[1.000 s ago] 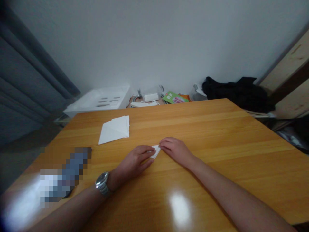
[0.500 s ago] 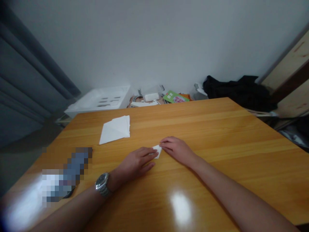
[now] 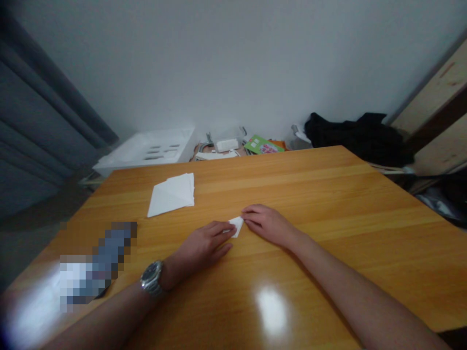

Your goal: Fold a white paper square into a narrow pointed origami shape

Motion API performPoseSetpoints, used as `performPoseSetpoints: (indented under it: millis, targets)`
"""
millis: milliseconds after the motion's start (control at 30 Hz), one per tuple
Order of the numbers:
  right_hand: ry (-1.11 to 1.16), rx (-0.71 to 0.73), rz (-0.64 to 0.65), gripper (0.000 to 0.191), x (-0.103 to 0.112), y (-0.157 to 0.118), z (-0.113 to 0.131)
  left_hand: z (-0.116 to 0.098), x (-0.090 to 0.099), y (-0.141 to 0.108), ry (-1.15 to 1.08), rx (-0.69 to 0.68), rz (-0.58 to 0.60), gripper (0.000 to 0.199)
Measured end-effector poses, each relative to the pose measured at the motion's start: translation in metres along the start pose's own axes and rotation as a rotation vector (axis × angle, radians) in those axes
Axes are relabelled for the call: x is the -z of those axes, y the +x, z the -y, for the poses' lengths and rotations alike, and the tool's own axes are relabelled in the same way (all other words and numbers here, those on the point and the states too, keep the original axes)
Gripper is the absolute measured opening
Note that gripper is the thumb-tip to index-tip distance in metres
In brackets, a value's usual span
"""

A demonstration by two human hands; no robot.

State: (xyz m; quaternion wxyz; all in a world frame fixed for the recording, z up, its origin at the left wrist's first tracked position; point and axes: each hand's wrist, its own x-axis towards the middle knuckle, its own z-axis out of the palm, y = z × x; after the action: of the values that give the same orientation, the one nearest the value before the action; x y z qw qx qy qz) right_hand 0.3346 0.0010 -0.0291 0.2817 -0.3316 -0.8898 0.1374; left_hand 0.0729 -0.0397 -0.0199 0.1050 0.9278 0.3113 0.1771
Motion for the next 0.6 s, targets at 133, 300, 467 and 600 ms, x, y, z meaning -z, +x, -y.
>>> performPoseSetpoints:
  millis: [133, 300, 467, 600]
  targets:
    - [-0.015, 0.012, 0.004, 0.028, 0.0001, -0.0013, -0.0011, -0.0011, 0.0033, 0.0005, -0.009, -0.006, 0.019, 0.034]
    - [-0.021, 0.005, 0.015, 0.028, 0.0003, -0.0021, -0.0010, -0.0034, 0.0074, 0.0008, 0.031, 0.004, 0.061, 0.036]
    - [-0.031, -0.004, 0.030, 0.029, -0.0001, -0.0025, -0.0008, -0.0050, 0.0059, 0.0002, 0.071, -0.008, 0.087, 0.040]
    - [-0.029, -0.011, 0.042, 0.029, -0.0007, -0.0028, -0.0015, -0.0058, 0.0051, -0.0001, 0.088, -0.006, 0.106, 0.044]
